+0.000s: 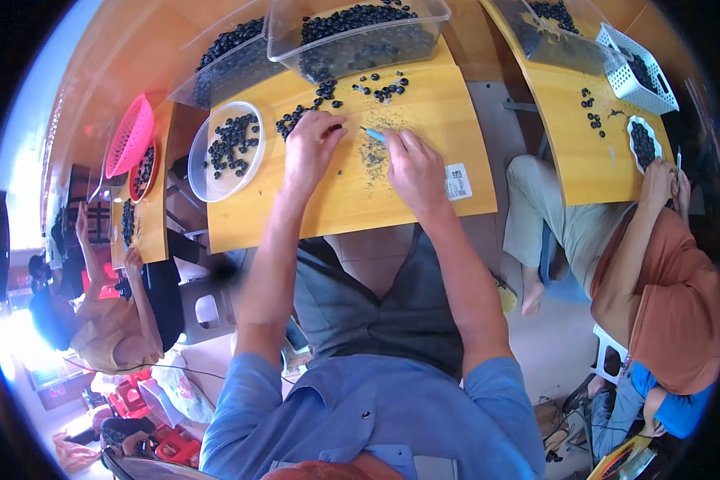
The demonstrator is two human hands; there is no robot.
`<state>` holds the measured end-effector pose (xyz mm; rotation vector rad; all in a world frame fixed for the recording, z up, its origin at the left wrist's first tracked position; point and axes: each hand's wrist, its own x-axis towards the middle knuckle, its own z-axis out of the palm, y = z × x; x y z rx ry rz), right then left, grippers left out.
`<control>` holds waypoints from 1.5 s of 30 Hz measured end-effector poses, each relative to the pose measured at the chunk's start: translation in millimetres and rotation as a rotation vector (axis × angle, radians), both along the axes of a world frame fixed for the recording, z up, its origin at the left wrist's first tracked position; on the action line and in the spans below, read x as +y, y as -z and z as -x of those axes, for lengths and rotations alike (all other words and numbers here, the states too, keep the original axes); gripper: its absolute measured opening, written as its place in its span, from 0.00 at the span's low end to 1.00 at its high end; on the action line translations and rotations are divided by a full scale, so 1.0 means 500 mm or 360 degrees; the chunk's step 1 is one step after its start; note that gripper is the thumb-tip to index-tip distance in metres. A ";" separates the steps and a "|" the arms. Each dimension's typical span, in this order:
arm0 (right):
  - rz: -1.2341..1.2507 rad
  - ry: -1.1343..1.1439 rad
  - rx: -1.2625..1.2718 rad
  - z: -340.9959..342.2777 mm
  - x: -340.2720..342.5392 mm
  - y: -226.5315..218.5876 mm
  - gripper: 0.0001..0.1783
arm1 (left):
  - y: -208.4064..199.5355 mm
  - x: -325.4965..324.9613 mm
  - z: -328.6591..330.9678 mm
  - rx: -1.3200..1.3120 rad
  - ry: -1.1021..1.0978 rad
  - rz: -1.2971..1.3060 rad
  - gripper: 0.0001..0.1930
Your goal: The person trims small black items one by one using a handheld tool and places them onto the table and a plate.
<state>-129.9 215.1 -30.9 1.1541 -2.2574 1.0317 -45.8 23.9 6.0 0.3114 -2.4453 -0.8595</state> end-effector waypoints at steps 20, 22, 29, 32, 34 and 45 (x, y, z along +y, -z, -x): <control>-0.0210 -0.0163 0.0180 -0.010 -0.005 -0.006 0.20 | 0.080 0.057 -0.042 0.0124 -0.0229 -0.0906 0.12; -0.0228 -0.0156 0.0209 -0.012 -0.004 -0.008 0.20 | 0.077 0.064 -0.040 0.0140 -0.0219 -0.1002 0.14; -0.0265 -0.0149 0.0286 -0.016 -0.004 -0.013 0.19 | 0.068 0.069 -0.040 0.0090 -0.0182 -0.1009 0.19; -0.0231 -0.0147 0.0282 -0.016 -0.005 -0.012 0.21 | 0.067 0.071 -0.040 0.0126 -0.0173 -0.1026 0.20; -0.0237 -0.0152 0.0277 -0.016 -0.005 -0.011 0.21 | 0.067 0.070 -0.041 0.0129 -0.0171 -0.0986 0.21; -0.0440 -0.0039 0.0184 -0.013 -0.006 -0.008 0.21 | 0.071 0.074 -0.048 0.0367 -0.0183 -0.1245 0.22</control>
